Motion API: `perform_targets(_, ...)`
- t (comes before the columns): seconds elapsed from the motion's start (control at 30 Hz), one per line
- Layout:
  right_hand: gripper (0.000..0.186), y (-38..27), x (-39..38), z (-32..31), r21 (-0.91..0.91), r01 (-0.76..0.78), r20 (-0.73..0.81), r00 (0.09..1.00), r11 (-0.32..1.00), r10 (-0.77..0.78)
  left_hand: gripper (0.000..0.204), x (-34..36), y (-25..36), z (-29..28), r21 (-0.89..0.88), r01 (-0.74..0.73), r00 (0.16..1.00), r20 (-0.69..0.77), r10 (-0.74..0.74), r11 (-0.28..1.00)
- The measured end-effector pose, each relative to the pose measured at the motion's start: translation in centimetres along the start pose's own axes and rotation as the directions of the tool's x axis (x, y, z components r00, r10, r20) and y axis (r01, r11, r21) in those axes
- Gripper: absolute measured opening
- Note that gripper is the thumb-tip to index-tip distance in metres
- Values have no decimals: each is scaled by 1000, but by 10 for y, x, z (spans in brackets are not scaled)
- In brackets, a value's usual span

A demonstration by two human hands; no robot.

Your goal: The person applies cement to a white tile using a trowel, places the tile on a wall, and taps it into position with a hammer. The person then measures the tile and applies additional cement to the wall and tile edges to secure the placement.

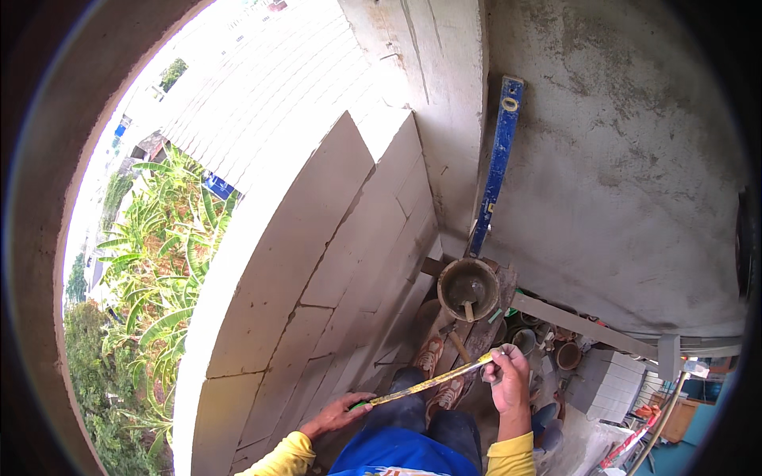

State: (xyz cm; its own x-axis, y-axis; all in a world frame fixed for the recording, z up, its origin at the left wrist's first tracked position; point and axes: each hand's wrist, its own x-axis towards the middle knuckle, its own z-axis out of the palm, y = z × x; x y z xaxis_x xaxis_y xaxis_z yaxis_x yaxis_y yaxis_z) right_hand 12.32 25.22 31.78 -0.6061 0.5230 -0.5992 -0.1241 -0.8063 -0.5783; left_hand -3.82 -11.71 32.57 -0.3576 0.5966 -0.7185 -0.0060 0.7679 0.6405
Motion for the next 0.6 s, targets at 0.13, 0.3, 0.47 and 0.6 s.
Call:
perform_targets(0.13,10,-83,47,30,-42,211,67,976,977,-208,50,-64,-13,-32,0,186,980,-78,-185,983)
perform_targets(0.3,14,-157,93,126,-277,387,280,908,880,-312,43,-100,19,-52,-136,282,923,-234,-307,950)
perform_targets(0.47,42,-257,120,196,-677,735,548,530,28,-647,35,-100,66,-88,-323,232,821,-441,-363,917)
perform_targets(0.6,44,-375,120,240,-696,515,626,93,-501,-774,32,-98,92,-120,-496,171,691,-555,-462,852)
